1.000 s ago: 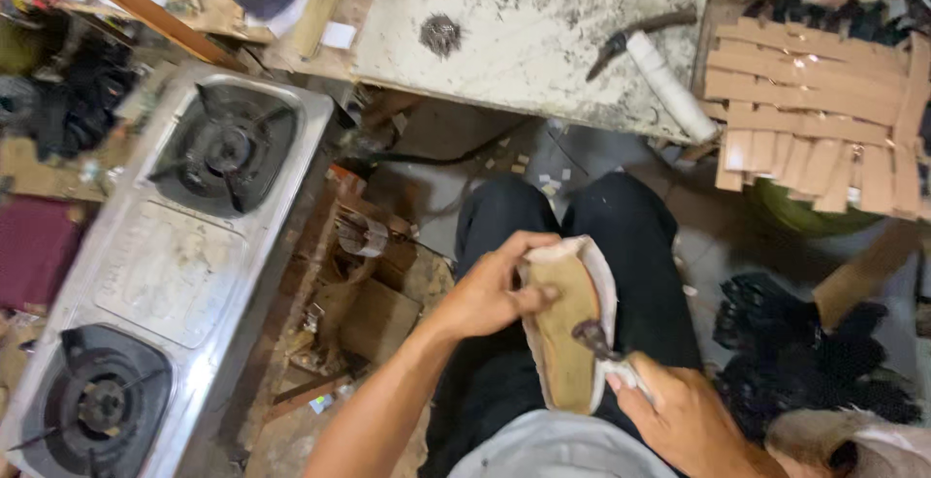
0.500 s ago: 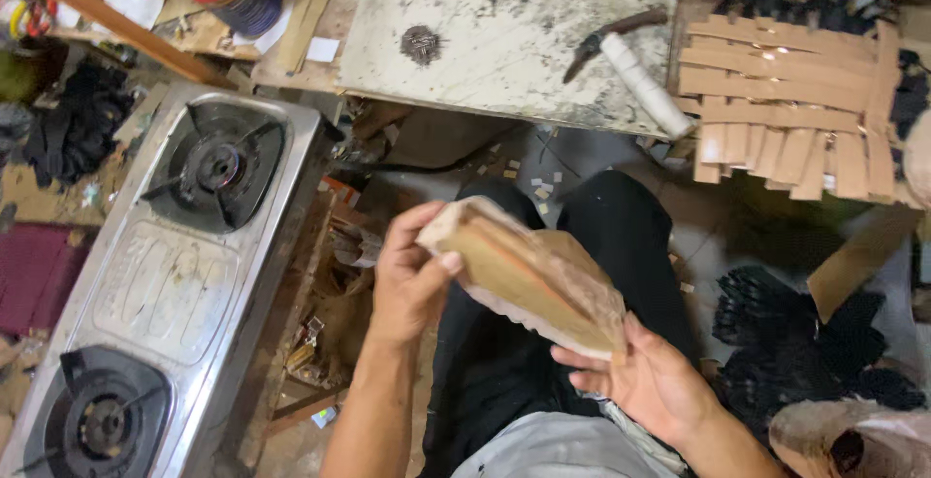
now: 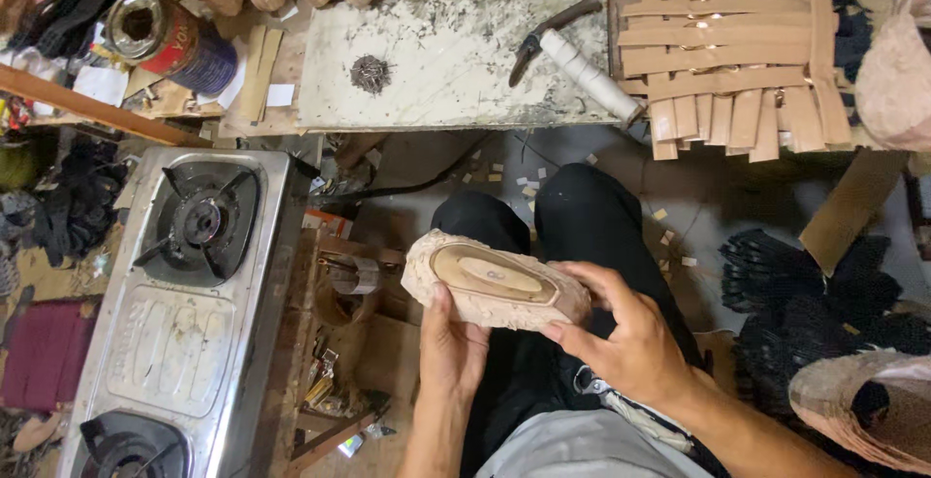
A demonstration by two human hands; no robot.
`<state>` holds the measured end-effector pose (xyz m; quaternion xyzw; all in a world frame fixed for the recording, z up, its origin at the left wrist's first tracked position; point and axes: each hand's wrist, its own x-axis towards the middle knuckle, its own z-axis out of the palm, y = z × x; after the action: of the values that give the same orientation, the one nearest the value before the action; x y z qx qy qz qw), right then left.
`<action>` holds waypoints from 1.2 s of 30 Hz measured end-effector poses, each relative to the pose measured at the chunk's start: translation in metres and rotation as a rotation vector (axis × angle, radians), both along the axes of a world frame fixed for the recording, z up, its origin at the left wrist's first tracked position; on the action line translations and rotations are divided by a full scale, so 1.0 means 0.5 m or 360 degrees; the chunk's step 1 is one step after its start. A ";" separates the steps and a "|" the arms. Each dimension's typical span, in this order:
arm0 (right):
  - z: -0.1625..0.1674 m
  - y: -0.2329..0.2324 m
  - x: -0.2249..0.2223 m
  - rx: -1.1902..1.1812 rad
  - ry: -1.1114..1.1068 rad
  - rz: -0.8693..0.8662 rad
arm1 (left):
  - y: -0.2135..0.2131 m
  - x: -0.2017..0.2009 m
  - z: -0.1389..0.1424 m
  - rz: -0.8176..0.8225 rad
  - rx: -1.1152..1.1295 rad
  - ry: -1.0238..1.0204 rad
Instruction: The person sits on the floor and holds a fabric shoe upper over a gas stove burner to heat it, then works it onto a wooden shoe last, pressing and smoothing the material around the last and hammering the edges to set the shape before removing the shaped upper.
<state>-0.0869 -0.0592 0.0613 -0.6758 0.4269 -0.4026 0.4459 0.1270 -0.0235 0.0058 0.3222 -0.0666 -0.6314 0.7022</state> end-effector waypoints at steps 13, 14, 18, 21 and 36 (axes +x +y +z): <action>0.008 0.010 -0.015 -0.0571 0.0166 -0.0149 | 0.021 -0.004 -0.028 0.0008 0.0050 0.0042; 0.009 0.008 -0.018 -0.0576 0.0158 -0.0107 | 0.023 -0.003 -0.033 -0.0010 -0.0010 0.0057; 0.013 0.004 -0.025 -0.0597 0.0153 0.0036 | 0.025 -0.001 -0.041 -0.0040 -0.0056 0.0059; 0.011 0.004 -0.024 -0.0569 0.0064 0.0094 | 0.024 -0.005 -0.033 -0.0028 -0.0002 0.0058; -0.038 0.012 -0.026 0.0673 -0.0629 0.0036 | 0.016 0.015 -0.015 0.0101 -0.0192 -0.0119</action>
<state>-0.0997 -0.0530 0.0425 -0.4811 0.3986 -0.4236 0.6559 0.1347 -0.0155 -0.0019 0.3046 -0.1205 -0.5912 0.7370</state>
